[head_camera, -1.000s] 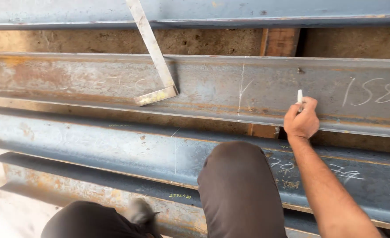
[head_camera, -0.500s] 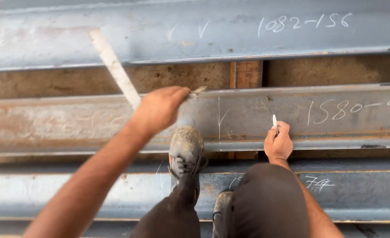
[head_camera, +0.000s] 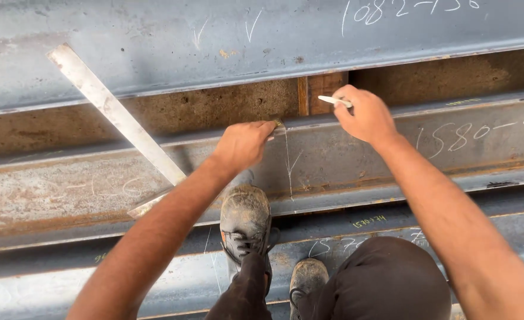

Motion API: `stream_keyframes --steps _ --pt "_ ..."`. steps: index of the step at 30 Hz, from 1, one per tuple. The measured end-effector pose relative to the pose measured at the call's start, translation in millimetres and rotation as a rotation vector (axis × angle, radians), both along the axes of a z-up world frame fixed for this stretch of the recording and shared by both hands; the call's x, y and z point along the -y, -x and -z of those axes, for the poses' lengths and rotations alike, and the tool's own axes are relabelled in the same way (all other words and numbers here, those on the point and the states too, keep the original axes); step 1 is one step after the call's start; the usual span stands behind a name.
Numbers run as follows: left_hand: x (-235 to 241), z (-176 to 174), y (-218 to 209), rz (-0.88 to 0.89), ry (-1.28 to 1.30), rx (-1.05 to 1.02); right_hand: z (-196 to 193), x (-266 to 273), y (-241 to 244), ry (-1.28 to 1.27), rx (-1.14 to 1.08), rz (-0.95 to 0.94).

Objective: The person uses a metal square and a white marker to draw perpendicular lines on stacked metal beams. They position the square on each beam, draw lines along its edges, then move to the next beam and repeat the process.

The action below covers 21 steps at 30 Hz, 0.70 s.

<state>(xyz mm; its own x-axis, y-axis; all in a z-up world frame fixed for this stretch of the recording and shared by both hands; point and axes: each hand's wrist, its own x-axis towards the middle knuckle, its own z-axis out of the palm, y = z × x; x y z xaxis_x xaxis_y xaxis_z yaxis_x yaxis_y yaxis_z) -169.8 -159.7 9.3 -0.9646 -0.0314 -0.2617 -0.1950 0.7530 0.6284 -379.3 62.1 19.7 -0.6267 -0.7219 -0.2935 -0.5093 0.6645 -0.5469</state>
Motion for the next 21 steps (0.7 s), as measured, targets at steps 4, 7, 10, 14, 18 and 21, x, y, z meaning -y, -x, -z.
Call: stream_keyframes --steps 4,7,10,14,18,21 --pt "-0.5 8.6 -7.2 0.008 -0.076 0.008 31.4 3.5 0.2 -0.149 0.049 0.107" --pt "1.9 12.1 -2.2 0.014 -0.082 -0.035 18.3 16.5 1.1 -0.273 0.060 0.097" --pt "1.4 10.3 -2.1 0.021 -0.089 -0.026 23.0 12.9 1.4 -0.236 0.000 0.084" --pt "-1.1 14.9 -3.3 0.014 -0.107 -0.029 25.6 12.1 3.3 -0.251 0.024 0.079" --pt "-1.3 13.2 -1.6 -0.002 -0.105 -0.027 27.3 11.6 4.7 -0.270 0.025 0.060" --pt "-1.1 10.7 -1.1 -0.007 -0.102 -0.009 30.1 10.2 4.9 -0.259 0.013 0.044"
